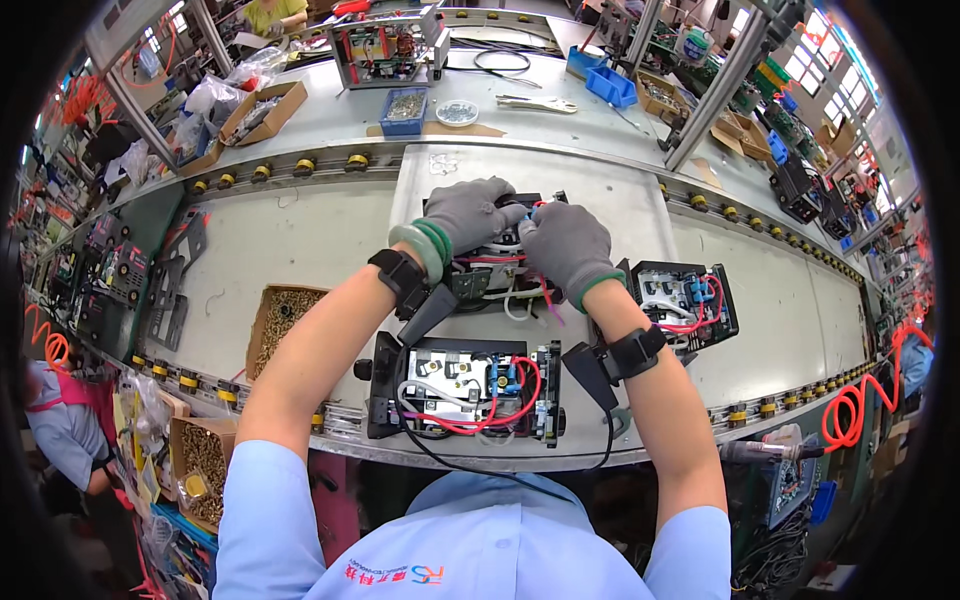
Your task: Assembling internal wiring and securing components of an electronic inverter unit on an assembly line.
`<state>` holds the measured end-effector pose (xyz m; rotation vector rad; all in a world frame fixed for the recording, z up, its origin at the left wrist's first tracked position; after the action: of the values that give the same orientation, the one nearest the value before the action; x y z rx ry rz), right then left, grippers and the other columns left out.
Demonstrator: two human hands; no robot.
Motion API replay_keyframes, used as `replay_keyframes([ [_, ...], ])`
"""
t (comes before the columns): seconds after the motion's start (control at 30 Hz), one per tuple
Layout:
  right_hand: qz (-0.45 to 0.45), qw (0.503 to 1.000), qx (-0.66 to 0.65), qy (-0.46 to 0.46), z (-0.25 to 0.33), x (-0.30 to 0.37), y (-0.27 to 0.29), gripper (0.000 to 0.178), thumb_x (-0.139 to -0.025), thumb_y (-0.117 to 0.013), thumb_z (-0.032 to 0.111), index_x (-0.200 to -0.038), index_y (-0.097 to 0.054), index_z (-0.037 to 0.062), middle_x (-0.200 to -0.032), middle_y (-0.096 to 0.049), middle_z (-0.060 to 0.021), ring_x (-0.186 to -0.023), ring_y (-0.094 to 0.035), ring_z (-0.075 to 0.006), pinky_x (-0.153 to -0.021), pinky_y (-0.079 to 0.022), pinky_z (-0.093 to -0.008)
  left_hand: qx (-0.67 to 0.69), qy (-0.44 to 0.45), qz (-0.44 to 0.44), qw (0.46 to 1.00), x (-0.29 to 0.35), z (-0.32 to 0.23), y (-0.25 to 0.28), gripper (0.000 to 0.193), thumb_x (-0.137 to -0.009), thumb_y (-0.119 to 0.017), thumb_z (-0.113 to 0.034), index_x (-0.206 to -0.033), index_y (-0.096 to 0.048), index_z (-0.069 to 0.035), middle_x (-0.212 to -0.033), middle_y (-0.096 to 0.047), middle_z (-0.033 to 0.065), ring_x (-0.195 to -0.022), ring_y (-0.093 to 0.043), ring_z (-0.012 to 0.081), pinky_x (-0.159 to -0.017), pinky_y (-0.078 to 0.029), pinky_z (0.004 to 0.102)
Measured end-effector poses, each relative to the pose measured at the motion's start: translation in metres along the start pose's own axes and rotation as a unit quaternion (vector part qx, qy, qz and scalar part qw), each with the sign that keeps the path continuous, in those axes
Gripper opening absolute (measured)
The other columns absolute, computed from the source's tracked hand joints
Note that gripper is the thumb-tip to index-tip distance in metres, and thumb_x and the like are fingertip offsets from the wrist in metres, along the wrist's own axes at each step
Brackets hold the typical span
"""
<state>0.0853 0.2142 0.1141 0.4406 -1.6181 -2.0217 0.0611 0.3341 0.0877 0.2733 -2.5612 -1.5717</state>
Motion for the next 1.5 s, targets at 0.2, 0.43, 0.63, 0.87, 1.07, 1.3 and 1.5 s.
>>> replay_keyframes([
  [0.2, -0.026, 0.998, 0.049, 0.003, 0.008, -0.003, 0.0, 0.033, -0.092, -0.05, 0.033, -0.094, -0.073, 0.0095, -0.086, -0.071, -0.0167, -0.085, -0.07, -0.034, -0.079, -0.055, -0.0439, 0.035, -0.01, 0.004, 0.999, 0.001, 0.001, 0.003, 0.053, -0.09, -0.053, -0.054, -0.119, -0.066, -0.012, -0.101, -0.073, 0.0105, -0.096, -0.069, 0.0253, -0.09, -0.048, 0.0362],
  [0.43, -0.018, 0.995, 0.096, -0.005, 0.009, -0.004, -0.001, 0.032, -0.091, -0.05, 0.031, -0.089, -0.074, 0.0099, -0.085, -0.072, -0.016, -0.083, -0.07, -0.0333, -0.077, -0.055, -0.0446, 0.067, 0.029, 0.067, 0.995, -0.004, 0.005, -0.004, 0.061, -0.09, -0.052, -0.06, -0.118, -0.066, -0.009, -0.09, -0.073, 0.0078, -0.085, -0.07, 0.0199, -0.086, -0.05, 0.0345],
  [0.63, 0.002, 0.993, 0.113, 0.016, 0.018, -0.009, 0.0, 0.03, -0.089, -0.052, 0.029, -0.091, -0.074, 0.0087, -0.085, -0.072, -0.0164, -0.083, -0.071, -0.0327, -0.078, -0.056, -0.0432, 0.109, 0.028, 0.099, 0.989, -0.01, 0.007, -0.01, 0.059, -0.087, -0.055, -0.059, -0.114, -0.067, -0.009, -0.094, -0.072, 0.0098, -0.092, -0.07, 0.0243, -0.088, -0.048, 0.0379],
  [0.87, 0.01, 0.984, 0.174, 0.037, 0.022, -0.015, -0.008, 0.026, -0.085, -0.055, 0.025, -0.087, -0.074, 0.0067, -0.084, -0.071, -0.019, -0.081, -0.07, -0.0357, -0.077, -0.055, -0.0445, 0.067, 0.021, 0.039, 0.997, -0.007, 0.008, -0.009, 0.054, -0.086, -0.054, -0.057, -0.112, -0.068, -0.012, -0.1, -0.073, 0.0111, -0.099, -0.069, 0.027, -0.092, -0.046, 0.0406],
  [1.07, 0.077, 0.965, 0.245, 0.053, 0.03, -0.014, -0.017, 0.024, -0.086, -0.058, 0.025, -0.094, -0.074, 0.009, -0.093, -0.073, -0.0149, -0.088, -0.072, -0.0296, -0.075, -0.057, -0.0423, 0.068, 0.014, 0.046, 0.997, -0.004, 0.004, -0.005, 0.05, -0.093, -0.049, -0.049, -0.122, -0.065, -0.012, -0.109, -0.071, 0.0131, -0.103, -0.067, 0.0287, -0.096, -0.046, 0.0358],
  [1.3, -0.031, 0.993, -0.049, 0.1, -0.028, 0.033, 0.021, 0.029, -0.094, -0.054, 0.034, -0.099, -0.071, 0.0116, -0.092, -0.07, -0.0148, -0.087, -0.068, -0.0348, -0.078, -0.052, -0.0465, 0.037, 0.072, 0.05, 0.995, -0.001, 0.003, -0.002, 0.065, -0.079, -0.063, -0.062, -0.115, -0.066, -0.009, -0.084, -0.071, 0.0055, -0.082, -0.069, 0.0212, -0.082, -0.05, 0.0348],
  [1.5, -0.226, 0.896, -0.006, 0.382, 0.011, 0.083, 0.029, 0.028, -0.077, -0.065, 0.014, -0.104, -0.068, 0.0205, -0.082, -0.061, -0.0014, -0.073, -0.062, -0.0222, -0.067, -0.049, -0.0397, 0.037, 0.093, 0.077, 0.992, -0.002, -0.002, -0.006, 0.066, -0.08, -0.063, -0.059, -0.121, -0.062, -0.007, -0.097, -0.072, 0.0087, -0.092, -0.069, 0.024, -0.089, -0.049, 0.0376],
])
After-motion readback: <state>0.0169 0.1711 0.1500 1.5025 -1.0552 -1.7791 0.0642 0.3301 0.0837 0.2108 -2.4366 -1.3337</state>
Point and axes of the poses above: each hand's wrist, its own x-axis away from the middle knuckle, its own y-axis out of the back of the hand, z = x × y, the point moved 10 cm from there along -x, towards the middle knuckle
